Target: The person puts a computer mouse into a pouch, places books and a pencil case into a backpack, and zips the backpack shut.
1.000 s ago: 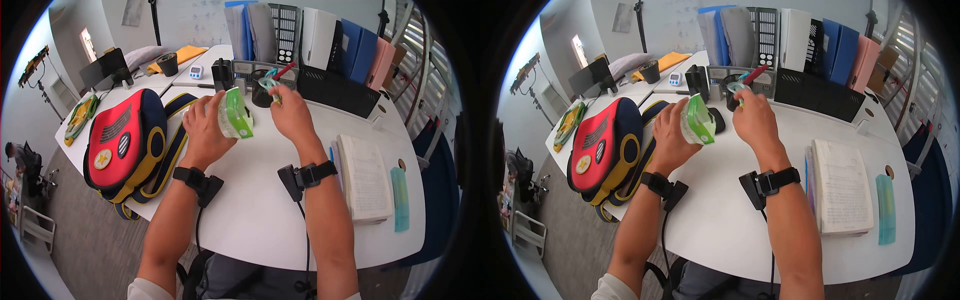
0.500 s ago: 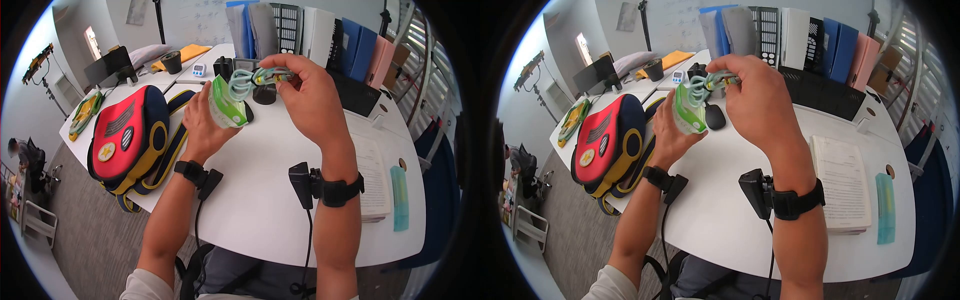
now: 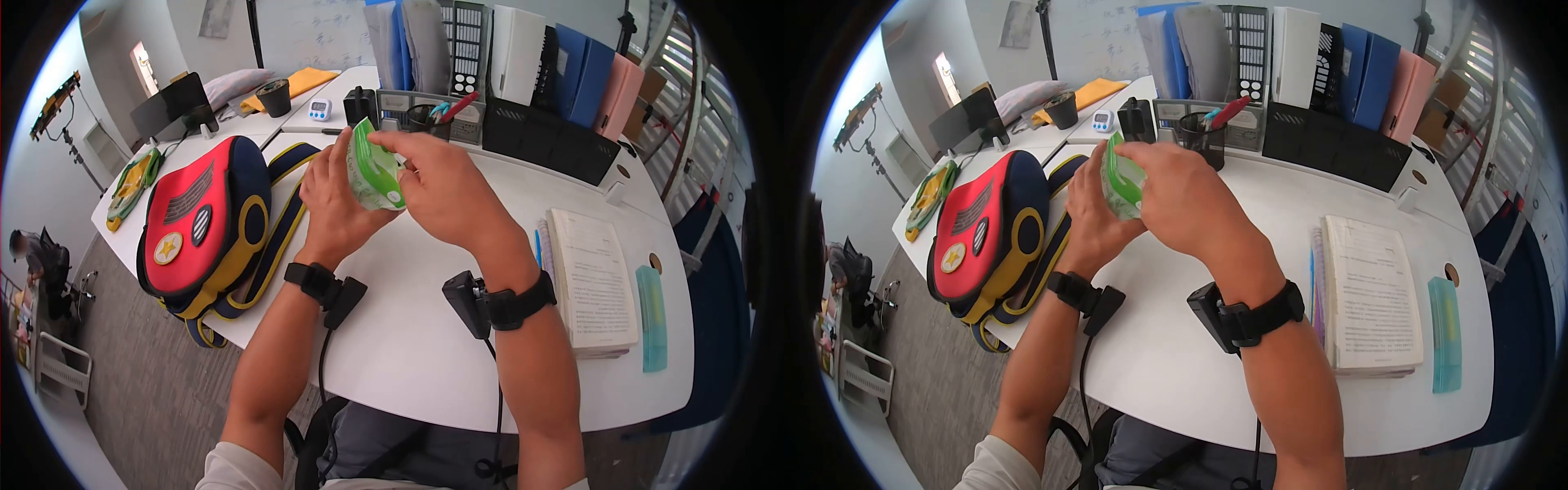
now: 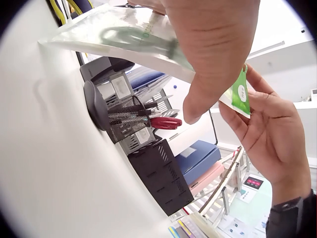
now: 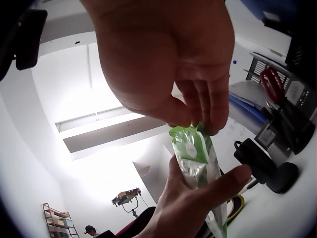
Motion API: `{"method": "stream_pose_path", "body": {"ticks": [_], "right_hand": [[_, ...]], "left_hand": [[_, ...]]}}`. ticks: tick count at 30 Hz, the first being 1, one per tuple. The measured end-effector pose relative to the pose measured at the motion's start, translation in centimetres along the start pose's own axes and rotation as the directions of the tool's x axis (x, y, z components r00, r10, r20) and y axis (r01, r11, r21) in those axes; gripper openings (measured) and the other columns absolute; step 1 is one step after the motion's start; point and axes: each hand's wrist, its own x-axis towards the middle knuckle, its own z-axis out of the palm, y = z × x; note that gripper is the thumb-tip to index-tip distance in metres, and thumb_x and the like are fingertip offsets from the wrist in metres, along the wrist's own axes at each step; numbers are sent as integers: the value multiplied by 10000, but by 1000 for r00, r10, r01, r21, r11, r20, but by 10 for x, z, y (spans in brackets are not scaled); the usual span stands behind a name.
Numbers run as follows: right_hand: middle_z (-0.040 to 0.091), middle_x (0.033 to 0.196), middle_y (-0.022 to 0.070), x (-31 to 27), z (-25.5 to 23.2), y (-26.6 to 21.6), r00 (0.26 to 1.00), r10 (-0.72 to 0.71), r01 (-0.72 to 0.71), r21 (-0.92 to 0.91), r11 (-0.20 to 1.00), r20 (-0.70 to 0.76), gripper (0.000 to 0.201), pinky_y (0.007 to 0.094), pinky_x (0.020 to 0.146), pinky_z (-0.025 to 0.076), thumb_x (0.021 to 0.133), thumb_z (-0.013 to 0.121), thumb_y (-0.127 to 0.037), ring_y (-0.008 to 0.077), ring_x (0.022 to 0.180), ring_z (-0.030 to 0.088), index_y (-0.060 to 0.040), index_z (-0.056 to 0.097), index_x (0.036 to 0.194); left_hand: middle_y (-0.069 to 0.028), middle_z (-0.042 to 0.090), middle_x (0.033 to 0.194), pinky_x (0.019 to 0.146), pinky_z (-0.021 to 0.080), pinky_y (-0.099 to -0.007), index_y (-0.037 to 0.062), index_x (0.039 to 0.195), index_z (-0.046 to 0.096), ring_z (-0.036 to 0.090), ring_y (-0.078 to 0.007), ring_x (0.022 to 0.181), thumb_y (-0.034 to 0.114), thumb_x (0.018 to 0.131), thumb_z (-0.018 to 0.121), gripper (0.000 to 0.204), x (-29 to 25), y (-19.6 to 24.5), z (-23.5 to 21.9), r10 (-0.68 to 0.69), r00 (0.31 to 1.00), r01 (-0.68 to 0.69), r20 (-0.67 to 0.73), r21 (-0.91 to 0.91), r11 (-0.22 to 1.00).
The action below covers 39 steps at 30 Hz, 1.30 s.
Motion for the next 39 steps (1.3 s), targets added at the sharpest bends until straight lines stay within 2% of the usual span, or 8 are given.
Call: {"method": "stream_pose_path", "body": {"ticks": [4,6,13,17,25,27,31,39], "right_hand": [[639,1207,199,0,3,-3,991,110,-110,-12,994,77,433,435,948,511,865,522,-27,376,1083,635,-33,621,1287],[653,1173,194,-2,4,1,998,59,-58,-55,997,12,414,431,947,514,874,527,-51,372,1069,642,-41,629,1275],[677,1148,165,-1,9,27,960,271,-278,-143,950,-69,330,413,938,516,873,603,-146,337,1056,658,-80,682,1187],[691,1157,160,-2,9,56,920,390,-388,-243,889,-42,368,399,958,510,835,669,-203,314,1084,660,-91,692,1184],[682,1210,174,19,33,74,787,610,-568,-279,774,90,504,391,973,504,806,713,-339,307,1125,655,-59,682,1224],[666,1243,190,28,44,88,783,598,-558,-233,797,173,585,396,980,499,804,726,-415,313,1154,643,-28,668,1239],[656,1240,231,40,67,118,807,580,-495,-407,767,111,815,428,961,502,773,705,-624,353,1175,626,47,648,1231],[685,1149,248,56,84,121,747,627,-451,-525,722,221,751,422,890,541,712,755,-621,356,1092,667,55,728,1038]], "left_hand": [[-175,471,1319,1068,277,-520,149,1537,308,427,-370,1267,323,595,897,1125,0,-1,-1,-30,1000,29,7,18,999],[-174,472,1314,1067,271,-531,165,1539,311,426,-368,1267,323,597,891,1118,0,-1,-2,-33,999,33,9,20,999],[-168,492,1346,1082,277,-570,247,1527,350,411,-378,1316,357,572,893,1103,-7,4,-8,-119,937,53,328,203,978],[-181,543,1345,1063,298,-624,254,1525,375,424,-389,1338,453,530,915,1150,-9,10,-10,-207,708,41,675,253,966],[-184,454,1475,1102,231,-699,269,1561,308,368,-407,1403,642,454,900,1310,-7,10,-15,-169,538,-21,826,213,977],[-201,409,1510,1114,195,-715,278,1574,263,337,-425,1423,649,459,898,1335,-11,11,-16,-155,550,-33,821,206,978],[-237,282,1578,1129,129,-737,243,1592,196,233,-459,1470,662,464,893,1390,-11,10,-16,-137,560,-40,817,192,981],[-238,299,1559,1119,113,-750,152,1535,341,217,-471,1467,685,511,861,1267,-15,10,-14,-104,628,-42,772,167,985]]}}
